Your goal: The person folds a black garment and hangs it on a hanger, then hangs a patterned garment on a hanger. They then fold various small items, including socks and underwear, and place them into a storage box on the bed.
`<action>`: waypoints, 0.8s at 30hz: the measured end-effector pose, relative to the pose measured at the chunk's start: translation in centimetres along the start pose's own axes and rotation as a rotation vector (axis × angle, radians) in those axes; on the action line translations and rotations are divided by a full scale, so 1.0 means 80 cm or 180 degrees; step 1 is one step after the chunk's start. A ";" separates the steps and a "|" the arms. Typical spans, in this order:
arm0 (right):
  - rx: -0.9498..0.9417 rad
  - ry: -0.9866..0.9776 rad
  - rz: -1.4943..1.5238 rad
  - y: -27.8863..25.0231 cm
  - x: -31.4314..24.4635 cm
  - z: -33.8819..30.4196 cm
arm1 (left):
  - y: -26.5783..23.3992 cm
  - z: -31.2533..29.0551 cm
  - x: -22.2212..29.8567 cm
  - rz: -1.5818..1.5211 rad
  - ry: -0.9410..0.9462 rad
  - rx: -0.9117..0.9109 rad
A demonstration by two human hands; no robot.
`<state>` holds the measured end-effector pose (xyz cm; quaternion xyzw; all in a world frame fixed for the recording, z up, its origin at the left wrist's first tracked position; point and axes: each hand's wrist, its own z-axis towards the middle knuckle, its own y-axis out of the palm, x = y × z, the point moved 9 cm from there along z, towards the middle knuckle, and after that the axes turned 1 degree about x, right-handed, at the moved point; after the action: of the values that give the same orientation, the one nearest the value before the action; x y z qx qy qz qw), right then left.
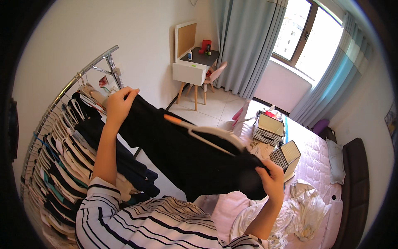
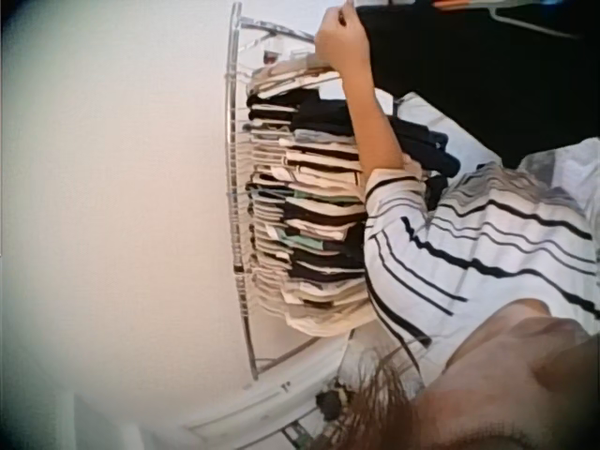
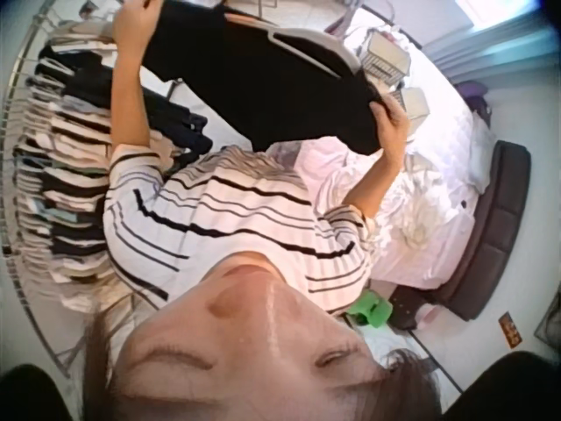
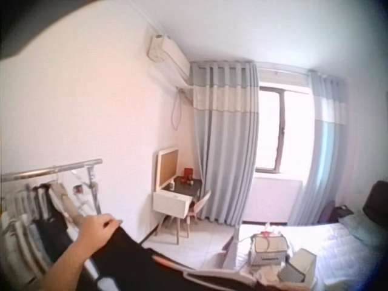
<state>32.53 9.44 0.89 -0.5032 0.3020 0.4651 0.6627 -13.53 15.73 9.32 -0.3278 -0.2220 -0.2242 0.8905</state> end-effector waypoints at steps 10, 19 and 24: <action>-0.0168 0.0162 -0.0255 0.002 0.014 -0.009 | 0.007 0.024 0.000 -0.2334 -0.0227 0.0120; 0.0263 0.0068 0.0875 0.006 0.037 -0.009 | 0.018 0.019 0.066 -0.0776 0.1022 -0.0258; 0.0400 -0.0005 0.0654 0.008 0.029 -0.011 | 0.074 -0.029 0.068 -0.1817 0.0041 -0.1987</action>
<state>32.90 9.35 -1.65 -0.4267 0.3800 0.5112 0.6420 -5.39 16.84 7.80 -0.5057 -0.2198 -0.5204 0.6521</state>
